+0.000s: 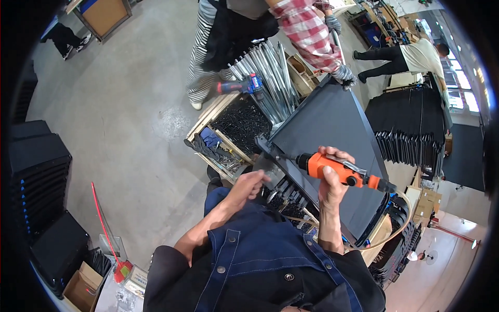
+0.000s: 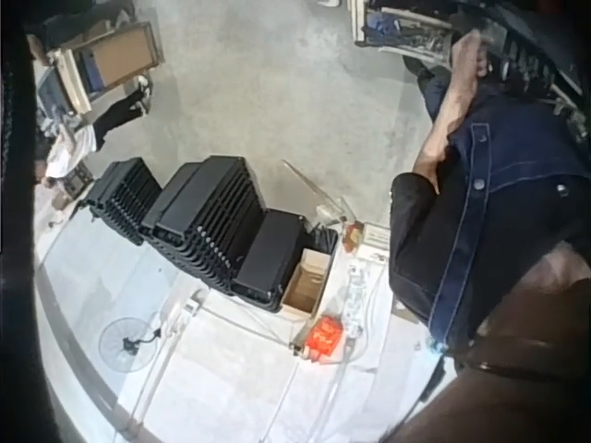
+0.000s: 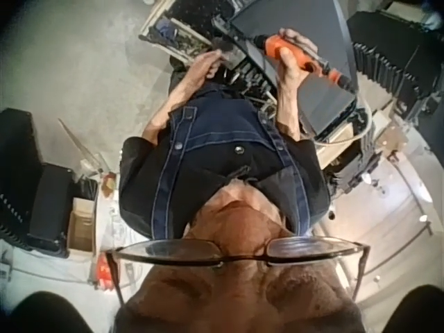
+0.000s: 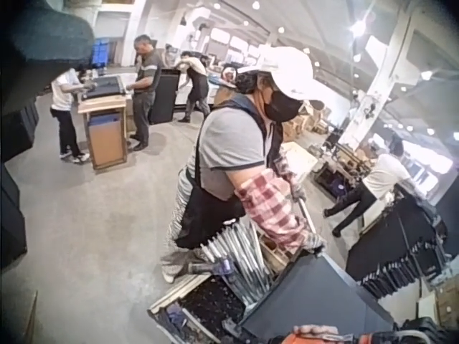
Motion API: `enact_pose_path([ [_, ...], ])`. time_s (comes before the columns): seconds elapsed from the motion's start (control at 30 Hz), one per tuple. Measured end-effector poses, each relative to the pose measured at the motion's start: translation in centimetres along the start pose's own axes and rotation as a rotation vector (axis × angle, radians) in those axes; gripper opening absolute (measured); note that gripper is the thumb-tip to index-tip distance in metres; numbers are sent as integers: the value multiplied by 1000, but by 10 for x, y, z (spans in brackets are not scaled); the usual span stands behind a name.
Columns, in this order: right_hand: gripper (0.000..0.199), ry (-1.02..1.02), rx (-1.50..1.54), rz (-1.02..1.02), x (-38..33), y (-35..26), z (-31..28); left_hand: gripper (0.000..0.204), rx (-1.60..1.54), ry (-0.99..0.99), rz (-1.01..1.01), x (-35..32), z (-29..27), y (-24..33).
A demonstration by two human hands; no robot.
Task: Assembling various components of a treadmill, including attaching plastic covers and securing internal parts with screws using power tools.
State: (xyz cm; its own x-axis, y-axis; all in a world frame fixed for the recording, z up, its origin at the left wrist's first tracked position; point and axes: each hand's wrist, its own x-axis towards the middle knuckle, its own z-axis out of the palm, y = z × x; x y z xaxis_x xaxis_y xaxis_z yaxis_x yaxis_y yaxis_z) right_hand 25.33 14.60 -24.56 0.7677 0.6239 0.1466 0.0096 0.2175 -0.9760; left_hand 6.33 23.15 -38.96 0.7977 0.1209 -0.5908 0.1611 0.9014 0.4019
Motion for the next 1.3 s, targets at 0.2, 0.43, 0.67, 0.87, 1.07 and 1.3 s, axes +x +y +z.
enact_pose_path([
  [0.2, 43, 34, -28, -10, -24, 14, -10, 36, -135, -161, -12, 20, 44, 0],
  [0.43, 45, -121, -121, -132, -21, 18, -12, 23, -295, -213, -55, 30, 57, -1],
  [0.67, 38, -447, -358, -316, -4, 19, 6, 39, -222, -222, -138, 26, 42, -16],
  [0.87, 34, -507, -293, -232, 9, 11, 12, 38, -190, -174, -182, 24, 42, -27],
  [1.07, 31, -499, -280, -258, 6, 27, 11, 37, -129, -184, -119, 20, 49, -26],
  [1.3, 35, -426, -84, -103, -2, 39, -3, 36, -107, -186, -114, 8, 50, -43],
])
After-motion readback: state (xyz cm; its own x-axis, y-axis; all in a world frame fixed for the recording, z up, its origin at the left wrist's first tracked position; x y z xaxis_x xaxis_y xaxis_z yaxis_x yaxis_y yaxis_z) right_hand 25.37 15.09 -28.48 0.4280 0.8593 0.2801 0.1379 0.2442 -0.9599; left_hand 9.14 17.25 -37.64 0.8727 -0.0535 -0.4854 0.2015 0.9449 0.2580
